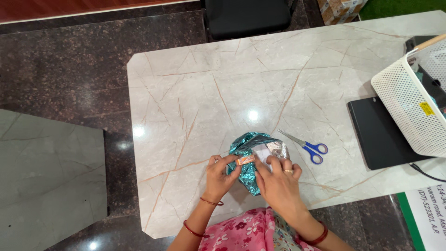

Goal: The person wraps a small rectangular box with teal metallic wrapping paper. They fold the paper around the box, apply clear adhesive tape to secure the folds, and use scissors to trim excess tape. The process continues until the box is fully wrapped.

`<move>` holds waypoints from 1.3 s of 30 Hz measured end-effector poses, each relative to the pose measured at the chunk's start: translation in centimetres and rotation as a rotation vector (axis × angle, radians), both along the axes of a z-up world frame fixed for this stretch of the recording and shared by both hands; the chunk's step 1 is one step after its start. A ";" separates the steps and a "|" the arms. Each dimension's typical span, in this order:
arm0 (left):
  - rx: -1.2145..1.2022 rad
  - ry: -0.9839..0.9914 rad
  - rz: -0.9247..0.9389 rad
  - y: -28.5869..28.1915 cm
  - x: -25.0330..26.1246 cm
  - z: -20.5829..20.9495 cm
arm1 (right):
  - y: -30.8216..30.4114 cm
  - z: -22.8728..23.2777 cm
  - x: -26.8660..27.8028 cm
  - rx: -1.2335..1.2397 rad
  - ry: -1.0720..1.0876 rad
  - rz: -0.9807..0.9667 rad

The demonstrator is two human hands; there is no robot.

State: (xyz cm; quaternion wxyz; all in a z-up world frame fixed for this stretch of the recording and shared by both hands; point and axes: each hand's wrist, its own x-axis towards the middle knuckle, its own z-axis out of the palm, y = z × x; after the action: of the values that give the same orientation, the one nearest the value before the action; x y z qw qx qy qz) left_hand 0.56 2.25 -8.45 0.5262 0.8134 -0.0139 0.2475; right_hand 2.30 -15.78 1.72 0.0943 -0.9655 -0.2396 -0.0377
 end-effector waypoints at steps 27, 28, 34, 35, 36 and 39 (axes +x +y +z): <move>0.433 0.137 -0.110 1.8 -0.1 6.9 | 1.6 0.2 2.4 0.530 0.044 0.130; 0.439 0.167 -0.111 1.8 -0.1 7.1 | 1.7 0.2 2.2 0.541 0.068 0.115; 0.414 0.211 -0.114 1.7 0.0 7.3 | 2.4 -0.6 1.5 0.502 0.017 0.132; 0.396 0.216 -0.122 1.7 0.0 7.2 | 2.5 -0.8 1.5 0.496 0.007 0.122; 0.376 0.221 -0.133 1.7 -0.1 7.1 | 2.5 -0.9 1.4 0.491 0.007 0.112; 0.362 0.220 -0.123 1.7 -0.2 6.7 | 2.6 -1.1 1.2 0.479 -0.012 0.087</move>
State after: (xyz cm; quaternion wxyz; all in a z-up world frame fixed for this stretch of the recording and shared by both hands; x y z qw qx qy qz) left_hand 0.40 3.92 -1.72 0.3838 0.9145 -0.0501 0.1181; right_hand 3.46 -13.19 0.64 0.3208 -0.9041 -0.2658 -0.0953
